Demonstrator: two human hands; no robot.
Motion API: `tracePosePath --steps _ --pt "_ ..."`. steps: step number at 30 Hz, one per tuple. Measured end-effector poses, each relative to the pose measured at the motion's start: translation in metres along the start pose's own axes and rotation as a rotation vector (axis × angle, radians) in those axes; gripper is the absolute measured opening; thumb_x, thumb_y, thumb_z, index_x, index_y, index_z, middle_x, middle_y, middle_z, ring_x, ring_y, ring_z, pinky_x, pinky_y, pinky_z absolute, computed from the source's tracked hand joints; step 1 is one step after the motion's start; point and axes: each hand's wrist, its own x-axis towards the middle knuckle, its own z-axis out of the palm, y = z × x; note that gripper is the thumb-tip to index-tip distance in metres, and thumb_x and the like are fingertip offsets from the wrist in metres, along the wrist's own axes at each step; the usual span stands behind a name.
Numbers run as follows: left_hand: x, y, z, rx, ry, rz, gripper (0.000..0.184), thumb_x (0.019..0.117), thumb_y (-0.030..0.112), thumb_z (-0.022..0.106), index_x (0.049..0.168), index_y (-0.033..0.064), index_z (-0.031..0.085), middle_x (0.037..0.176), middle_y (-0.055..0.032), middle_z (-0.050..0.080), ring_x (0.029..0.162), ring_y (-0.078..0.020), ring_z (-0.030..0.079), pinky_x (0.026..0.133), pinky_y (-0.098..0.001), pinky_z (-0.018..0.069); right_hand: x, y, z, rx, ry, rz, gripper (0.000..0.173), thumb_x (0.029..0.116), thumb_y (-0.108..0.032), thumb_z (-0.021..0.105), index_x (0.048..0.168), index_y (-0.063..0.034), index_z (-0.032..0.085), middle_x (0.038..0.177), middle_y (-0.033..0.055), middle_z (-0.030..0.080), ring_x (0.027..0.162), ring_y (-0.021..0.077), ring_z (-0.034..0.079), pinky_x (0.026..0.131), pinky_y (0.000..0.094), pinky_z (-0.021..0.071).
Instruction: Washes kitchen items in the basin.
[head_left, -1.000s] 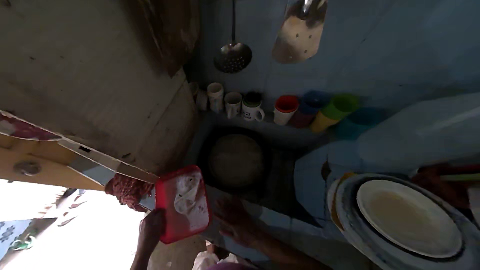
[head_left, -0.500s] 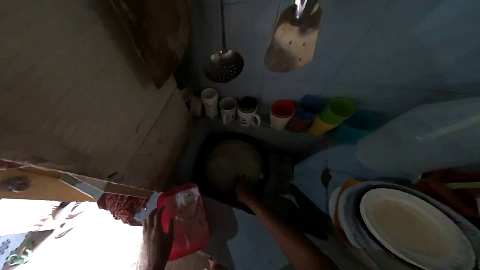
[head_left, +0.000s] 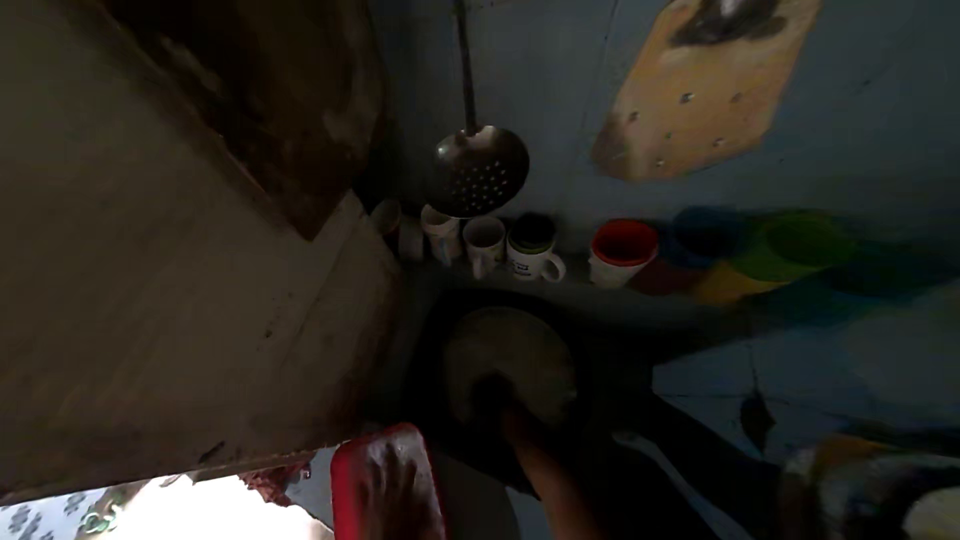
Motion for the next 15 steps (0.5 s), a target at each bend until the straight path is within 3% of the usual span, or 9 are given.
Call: tracePosePath --steps 4,7,9,10,11,12,13,15 --pt "0.003 0.003 -0.006 -0.007 -0.047 -0.017 0.062 0.1049 0.042 0.047 0.158 0.0104 0.040 0.167 -0.0277 0.020 0.154 -0.0526 0.015 0.119 -0.0734 0.0136 0.143 0.097 0.025 -0.062 0.205 -0.260 0.038 0.1082 -0.019 0.049 0.139 0.0027 0.058 0.142 0.0227 0.057 0.133 0.0354 0.054 0.114 0.0478 0.0410" --pt "-0.002 0.006 -0.001 -0.082 0.087 0.018 0.055 0.0995 0.027 0.058 0.151 0.0084 0.051 0.162 -0.0334 0.027 0.150 -0.0577 0.021 0.117 -0.0742 0.0188 0.164 0.118 0.006 -0.056 0.231 -0.203 0.040 0.1073 -0.019 0.052 0.139 0.0048 0.056 0.140 0.0253 0.057 0.131 0.0380 0.055 0.112 0.0511 0.0415" --pt "-0.002 0.006 0.000 -0.094 0.093 0.017 0.054 0.0989 0.023 0.057 0.151 0.0096 0.052 0.163 -0.0333 0.026 0.149 -0.0582 0.021 0.117 -0.0730 0.0193 0.169 0.138 0.009 0.061 0.355 -0.198 0.039 0.1083 -0.019 0.049 0.136 0.0076 0.056 0.134 0.0276 0.060 0.124 0.0383 0.059 0.107 0.0495 0.0465" --pt "-0.002 0.006 0.000 -0.100 0.086 0.021 0.054 0.0989 0.022 0.057 0.151 0.0094 0.051 0.163 -0.0335 0.025 0.149 -0.0591 0.019 0.117 -0.0734 0.0184 0.159 0.140 0.014 0.095 0.432 -0.209 0.039 0.1104 -0.018 0.044 0.135 0.0100 0.054 0.132 0.0292 0.060 0.121 0.0378 0.060 0.104 0.0461 0.0480" --pt "-0.002 0.006 0.000 -0.107 0.092 0.029 0.054 0.0984 0.021 0.058 0.151 0.0086 0.051 0.163 -0.0341 0.025 0.149 -0.0603 0.019 0.117 -0.0741 0.0181 0.129 0.130 0.011 0.039 0.425 -0.192 0.040 0.1111 -0.015 0.040 0.139 0.0124 0.051 0.138 0.0308 0.057 0.128 0.0390 0.057 0.110 0.0444 0.0440" --pt "-0.002 0.005 0.001 -0.111 0.104 0.040 0.054 0.0980 0.020 0.059 0.150 0.0079 0.051 0.162 -0.0348 0.026 0.148 -0.0616 0.019 0.116 -0.0748 0.0185 0.084 0.104 -0.008 -0.079 0.207 -0.095 0.044 0.1124 -0.012 0.034 0.148 0.0127 0.038 0.153 0.0299 0.042 0.144 0.0377 0.043 0.119 0.0425 0.0319" --pt "-0.002 0.004 0.001 -0.108 0.114 0.050 0.054 0.0978 0.019 0.059 0.150 0.0073 0.052 0.161 -0.0354 0.026 0.147 -0.0622 0.020 0.115 -0.0750 0.0197 0.049 0.078 -0.017 -0.143 0.108 -0.017 0.044 0.1114 -0.008 0.035 0.149 0.0146 0.035 0.157 0.0303 0.037 0.148 0.0377 0.036 0.122 0.0419 0.0256" --pt "-0.001 0.003 0.001 -0.115 0.093 0.039 0.054 0.0990 0.019 0.057 0.151 0.0084 0.051 0.162 -0.0345 0.025 0.149 -0.0606 0.020 0.116 -0.0747 0.0188 -0.004 0.039 -0.015 -0.157 0.142 0.073 0.037 0.1068 0.000 0.045 0.137 0.0208 0.046 0.149 0.0358 0.044 0.144 0.0417 0.042 0.121 0.0433 0.0271"
